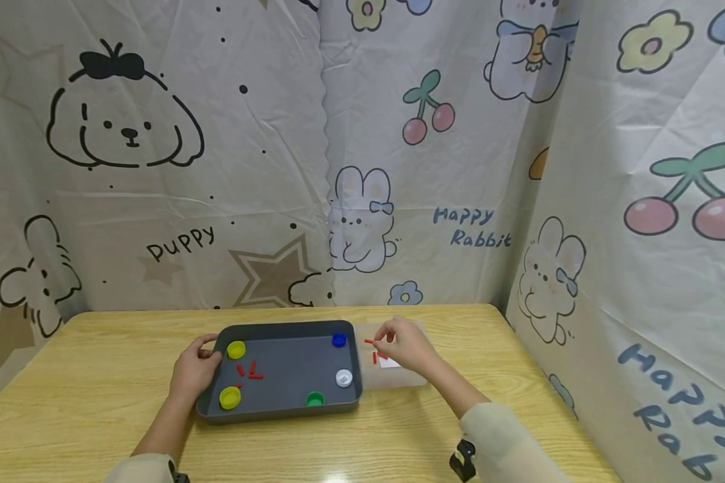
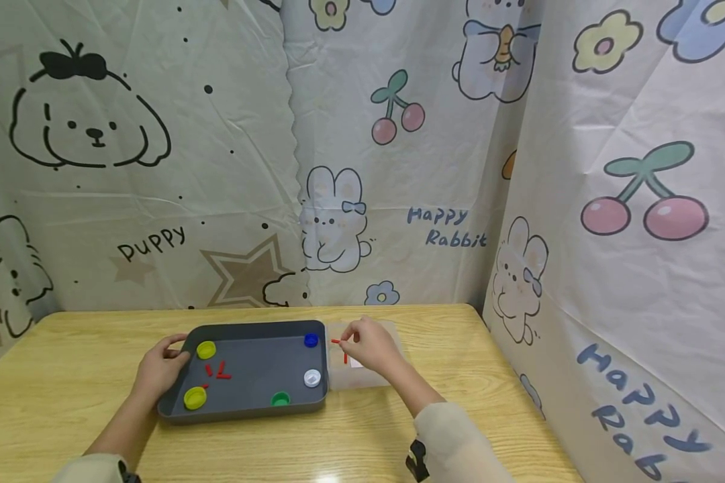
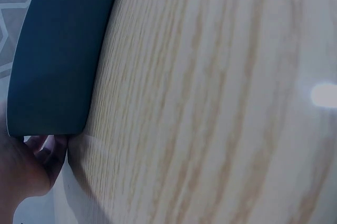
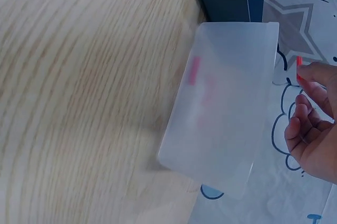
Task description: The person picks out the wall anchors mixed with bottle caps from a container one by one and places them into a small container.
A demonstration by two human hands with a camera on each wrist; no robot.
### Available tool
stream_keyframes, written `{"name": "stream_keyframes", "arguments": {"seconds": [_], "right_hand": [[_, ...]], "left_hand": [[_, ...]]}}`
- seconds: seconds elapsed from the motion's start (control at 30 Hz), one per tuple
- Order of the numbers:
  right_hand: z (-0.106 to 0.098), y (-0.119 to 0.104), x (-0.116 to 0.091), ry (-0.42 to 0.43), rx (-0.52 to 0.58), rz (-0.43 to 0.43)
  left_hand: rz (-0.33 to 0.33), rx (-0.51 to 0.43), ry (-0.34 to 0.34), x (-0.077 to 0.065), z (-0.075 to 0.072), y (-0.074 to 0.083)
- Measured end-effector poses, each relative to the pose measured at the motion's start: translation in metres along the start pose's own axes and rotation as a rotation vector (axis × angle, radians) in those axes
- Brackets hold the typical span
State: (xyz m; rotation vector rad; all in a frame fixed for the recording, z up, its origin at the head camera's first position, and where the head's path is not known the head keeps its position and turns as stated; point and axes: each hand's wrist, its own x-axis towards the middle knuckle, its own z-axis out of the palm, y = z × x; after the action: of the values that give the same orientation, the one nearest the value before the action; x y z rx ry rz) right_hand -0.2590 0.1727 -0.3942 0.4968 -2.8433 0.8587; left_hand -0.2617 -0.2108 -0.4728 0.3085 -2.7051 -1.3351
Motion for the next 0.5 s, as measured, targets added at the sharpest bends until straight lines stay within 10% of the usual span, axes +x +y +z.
{"name": "stream_keyframes", "arguments": {"seconds": [0.5], "right_hand": [[0.002,0.030,-0.004,0.020,0.033,0.090]], "left_hand": [[-0.001,-0.009,-0.001,-0.001,-0.001,0.001]]}}
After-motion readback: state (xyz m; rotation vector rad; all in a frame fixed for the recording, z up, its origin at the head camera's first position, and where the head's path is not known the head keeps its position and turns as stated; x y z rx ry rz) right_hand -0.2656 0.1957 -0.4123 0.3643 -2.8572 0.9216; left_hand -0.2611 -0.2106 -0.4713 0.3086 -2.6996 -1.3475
